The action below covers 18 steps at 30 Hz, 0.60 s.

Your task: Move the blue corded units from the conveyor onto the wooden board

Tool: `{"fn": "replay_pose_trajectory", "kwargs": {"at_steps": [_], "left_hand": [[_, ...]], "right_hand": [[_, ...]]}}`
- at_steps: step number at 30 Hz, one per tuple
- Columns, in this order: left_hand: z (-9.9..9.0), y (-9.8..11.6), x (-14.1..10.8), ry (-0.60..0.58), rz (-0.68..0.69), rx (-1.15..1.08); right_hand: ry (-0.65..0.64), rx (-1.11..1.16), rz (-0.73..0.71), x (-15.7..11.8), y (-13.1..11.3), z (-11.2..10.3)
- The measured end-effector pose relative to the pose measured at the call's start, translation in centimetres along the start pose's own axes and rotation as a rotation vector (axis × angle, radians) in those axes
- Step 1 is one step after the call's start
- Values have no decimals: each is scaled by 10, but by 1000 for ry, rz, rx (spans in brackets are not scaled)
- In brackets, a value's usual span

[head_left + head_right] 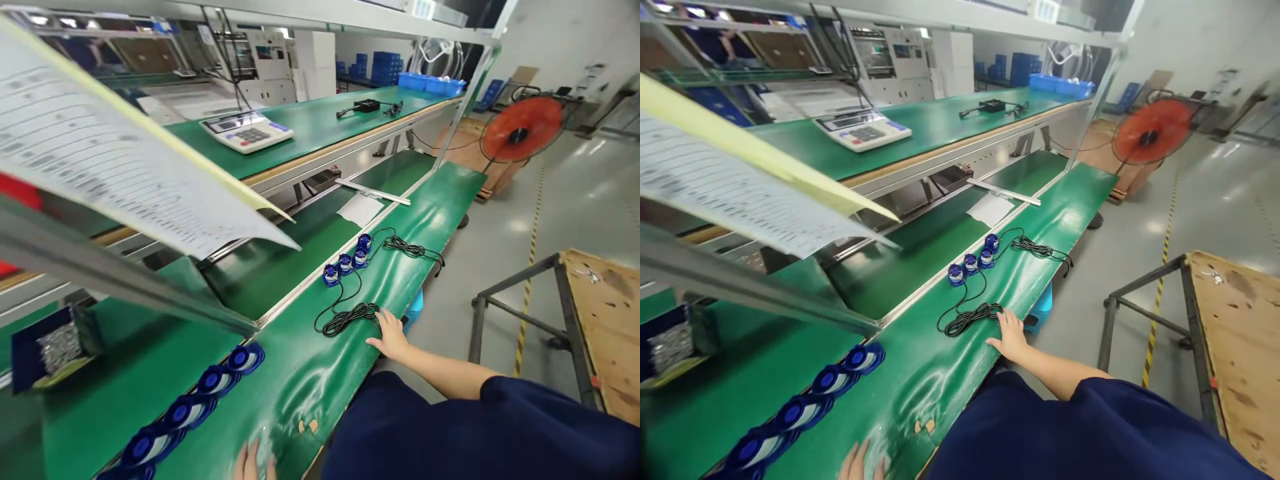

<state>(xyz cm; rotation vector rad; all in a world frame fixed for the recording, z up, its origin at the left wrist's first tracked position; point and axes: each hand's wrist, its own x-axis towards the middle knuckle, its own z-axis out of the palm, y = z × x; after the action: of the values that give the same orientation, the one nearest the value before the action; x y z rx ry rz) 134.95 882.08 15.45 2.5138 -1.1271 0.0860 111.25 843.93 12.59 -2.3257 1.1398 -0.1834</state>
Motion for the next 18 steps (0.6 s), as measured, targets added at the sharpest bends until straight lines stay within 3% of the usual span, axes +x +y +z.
{"fn": "replay_pose_trajectory", "kwargs": {"at_steps": [2,5,8,10,14,18], "left_hand": [[2,20,54,23,117,14],[21,79,160,17,362,59],[53,148,260,-101,509,194],[75,183,312,-210,545,318],[110,214,376,-380,635,441],[135,213,398,-395,788,371]], "right_hand": [[-10,-10,42,15,-7,3],[-85,5,43,45,-17,8],[-157,3,-56,72,-16,10],[-229,-21,-140,86,-10,6],[-429,-76,-235,99,11,-10],[-502,-141,-326,95,28,-21]]}}
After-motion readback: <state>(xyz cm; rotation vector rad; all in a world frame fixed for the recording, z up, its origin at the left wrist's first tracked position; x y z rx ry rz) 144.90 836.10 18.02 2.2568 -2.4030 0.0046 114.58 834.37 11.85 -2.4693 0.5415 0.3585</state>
